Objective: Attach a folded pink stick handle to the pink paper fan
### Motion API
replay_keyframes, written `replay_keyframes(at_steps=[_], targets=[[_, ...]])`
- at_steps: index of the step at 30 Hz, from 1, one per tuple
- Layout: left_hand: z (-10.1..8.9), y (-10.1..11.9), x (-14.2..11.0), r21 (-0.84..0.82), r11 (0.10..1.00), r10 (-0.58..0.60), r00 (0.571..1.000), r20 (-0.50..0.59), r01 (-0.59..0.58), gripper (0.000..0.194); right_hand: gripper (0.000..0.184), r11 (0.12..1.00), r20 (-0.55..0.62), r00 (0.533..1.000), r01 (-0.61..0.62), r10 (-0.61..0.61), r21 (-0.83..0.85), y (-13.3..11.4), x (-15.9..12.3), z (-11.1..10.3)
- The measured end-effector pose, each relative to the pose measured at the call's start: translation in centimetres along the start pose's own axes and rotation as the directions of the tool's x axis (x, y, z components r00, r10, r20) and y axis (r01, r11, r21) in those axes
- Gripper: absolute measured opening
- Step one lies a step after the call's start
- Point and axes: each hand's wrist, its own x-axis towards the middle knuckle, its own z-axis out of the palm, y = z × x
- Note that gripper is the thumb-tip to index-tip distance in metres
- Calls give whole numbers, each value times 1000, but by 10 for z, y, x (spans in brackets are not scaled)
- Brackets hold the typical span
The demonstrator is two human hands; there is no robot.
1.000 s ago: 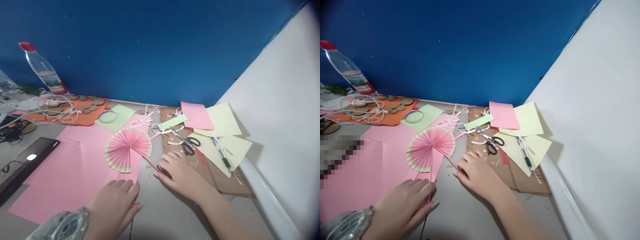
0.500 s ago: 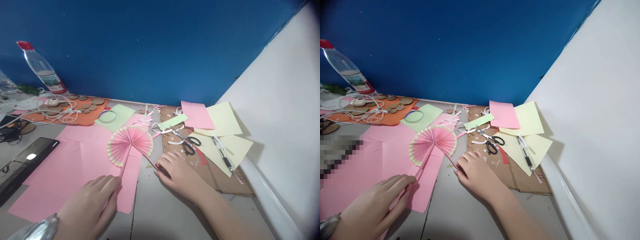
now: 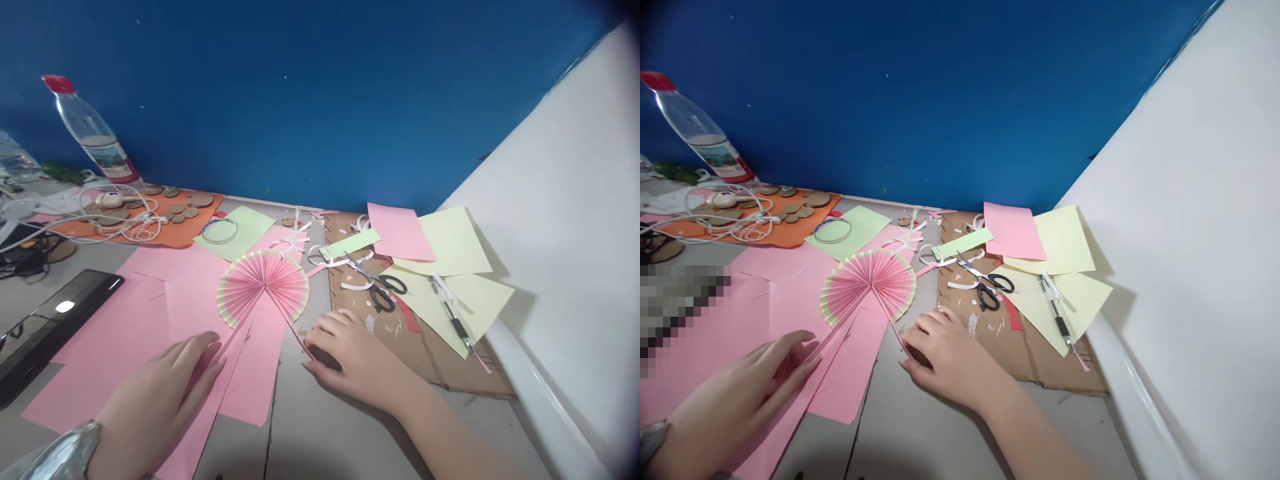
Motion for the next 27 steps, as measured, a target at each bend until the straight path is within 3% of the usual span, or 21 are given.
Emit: replay_keyframes(at_steps=[5, 13, 18, 21, 27], targets=[[-8, -11, 3, 40, 999, -23, 997, 80, 20, 28, 12, 998, -55, 997, -51, 49, -43, 4, -1, -1], [-27, -34, 4, 48, 997, 66, 997, 44, -68, 22, 15, 974, -220, 959, -205, 179, -101, 21, -5, -5], [-38, -43, 2, 42, 984, 170, 985, 6, -171, 22, 18, 968, -217, 958, -218, 188, -125, 23, -4, -6], [-43, -47, 1, 11, 984, 179, 984, 23, -179, 29, 19, 963, -210, 958, -226, 194, -145, 25, -5, -6], [-49, -56, 2, 10, 981, 192, 981, 18, -193, 25, 23, 966, -181, 970, -195, 164, -172, 29, -7, -16]])
